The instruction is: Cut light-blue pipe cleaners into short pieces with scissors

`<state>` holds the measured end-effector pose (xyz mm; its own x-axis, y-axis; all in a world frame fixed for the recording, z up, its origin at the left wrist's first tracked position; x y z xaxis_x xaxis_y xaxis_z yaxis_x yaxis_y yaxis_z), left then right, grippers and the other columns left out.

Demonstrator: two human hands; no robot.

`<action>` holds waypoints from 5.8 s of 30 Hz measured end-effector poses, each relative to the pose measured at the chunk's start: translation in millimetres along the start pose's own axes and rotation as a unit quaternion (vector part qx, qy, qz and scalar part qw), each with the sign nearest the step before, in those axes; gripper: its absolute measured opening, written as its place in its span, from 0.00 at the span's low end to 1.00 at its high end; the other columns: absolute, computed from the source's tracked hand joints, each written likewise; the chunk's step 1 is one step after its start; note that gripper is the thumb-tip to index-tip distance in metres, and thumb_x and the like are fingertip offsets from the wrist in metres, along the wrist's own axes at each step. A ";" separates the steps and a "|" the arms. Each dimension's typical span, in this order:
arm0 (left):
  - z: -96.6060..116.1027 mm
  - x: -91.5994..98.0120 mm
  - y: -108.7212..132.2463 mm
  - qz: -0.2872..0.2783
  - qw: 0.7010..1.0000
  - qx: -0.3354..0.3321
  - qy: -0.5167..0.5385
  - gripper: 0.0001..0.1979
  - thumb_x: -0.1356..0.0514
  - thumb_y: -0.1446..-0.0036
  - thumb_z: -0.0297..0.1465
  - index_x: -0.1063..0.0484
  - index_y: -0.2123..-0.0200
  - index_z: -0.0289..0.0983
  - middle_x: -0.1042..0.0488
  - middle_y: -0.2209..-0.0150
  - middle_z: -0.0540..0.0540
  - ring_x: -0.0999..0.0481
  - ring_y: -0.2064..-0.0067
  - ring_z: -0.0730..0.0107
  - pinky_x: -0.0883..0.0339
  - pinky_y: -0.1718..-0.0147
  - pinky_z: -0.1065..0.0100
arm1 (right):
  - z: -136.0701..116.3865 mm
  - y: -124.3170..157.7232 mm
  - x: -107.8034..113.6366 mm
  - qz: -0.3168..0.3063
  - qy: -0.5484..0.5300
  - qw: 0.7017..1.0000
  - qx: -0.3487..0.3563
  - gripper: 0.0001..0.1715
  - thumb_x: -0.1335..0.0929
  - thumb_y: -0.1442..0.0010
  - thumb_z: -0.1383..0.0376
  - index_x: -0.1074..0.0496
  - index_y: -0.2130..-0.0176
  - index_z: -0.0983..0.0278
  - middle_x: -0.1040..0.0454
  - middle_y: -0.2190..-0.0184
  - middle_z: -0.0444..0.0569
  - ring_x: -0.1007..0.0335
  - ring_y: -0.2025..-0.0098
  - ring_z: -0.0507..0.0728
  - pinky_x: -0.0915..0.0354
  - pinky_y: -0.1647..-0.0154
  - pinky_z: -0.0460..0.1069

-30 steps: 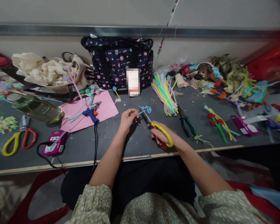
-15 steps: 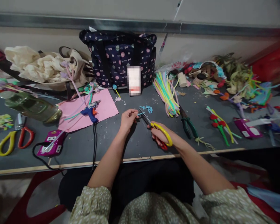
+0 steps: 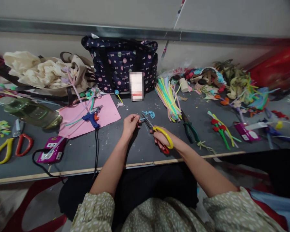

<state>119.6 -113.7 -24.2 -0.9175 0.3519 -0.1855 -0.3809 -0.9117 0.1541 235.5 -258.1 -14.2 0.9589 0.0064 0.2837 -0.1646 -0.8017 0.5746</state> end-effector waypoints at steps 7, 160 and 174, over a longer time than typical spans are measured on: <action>-2.6 -0.9 -3.2 -0.009 1.000 -0.002 -0.017 0.09 0.33 0.55 0.30 0.25 0.69 0.33 0.27 0.78 0.50 0.33 0.81 0.77 0.35 0.80 0.73 | -4.3 -1.2 -3.0 -0.003 0.017 1.000 0.009 0.13 0.37 0.42 0.67 0.38 0.55 0.59 0.36 0.83 0.35 0.40 0.90 0.49 0.44 0.89 0.40; 39.2 -51.1 -49.0 -0.074 0.874 -0.125 -0.464 0.14 0.43 0.44 0.24 0.22 0.57 0.35 0.23 0.63 0.44 0.25 0.64 0.68 0.28 0.61 0.65 | 40.6 43.7 73.8 0.198 0.352 0.905 0.135 0.23 0.35 0.33 0.55 0.34 0.41 0.59 0.25 0.55 0.53 0.23 0.62 0.60 0.40 0.66 0.49; 47.3 -86.3 -26.5 -0.168 0.805 -0.194 -0.535 0.21 0.44 0.47 0.18 0.21 0.54 0.37 0.26 0.59 0.44 0.27 0.60 0.67 0.31 0.56 0.65 | 42.6 45.3 73.1 0.196 0.331 0.906 0.178 0.23 0.33 0.35 0.57 0.32 0.42 0.59 0.24 0.57 0.51 0.24 0.61 0.59 0.42 0.66 0.49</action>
<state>203.4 -109.9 33.6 -0.4233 0.3853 0.8200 -0.7544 -0.6511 -0.0835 307.9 -319.5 -0.1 0.4754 -0.0572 0.8779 -0.2648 -0.9609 0.0807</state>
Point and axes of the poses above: each hand's wrist, its own y-axis away from the middle knuckle, its own x-axis out of the back of the hand, z = x × y, the point moved 9 cm from there along -y, towards the middle knuckle
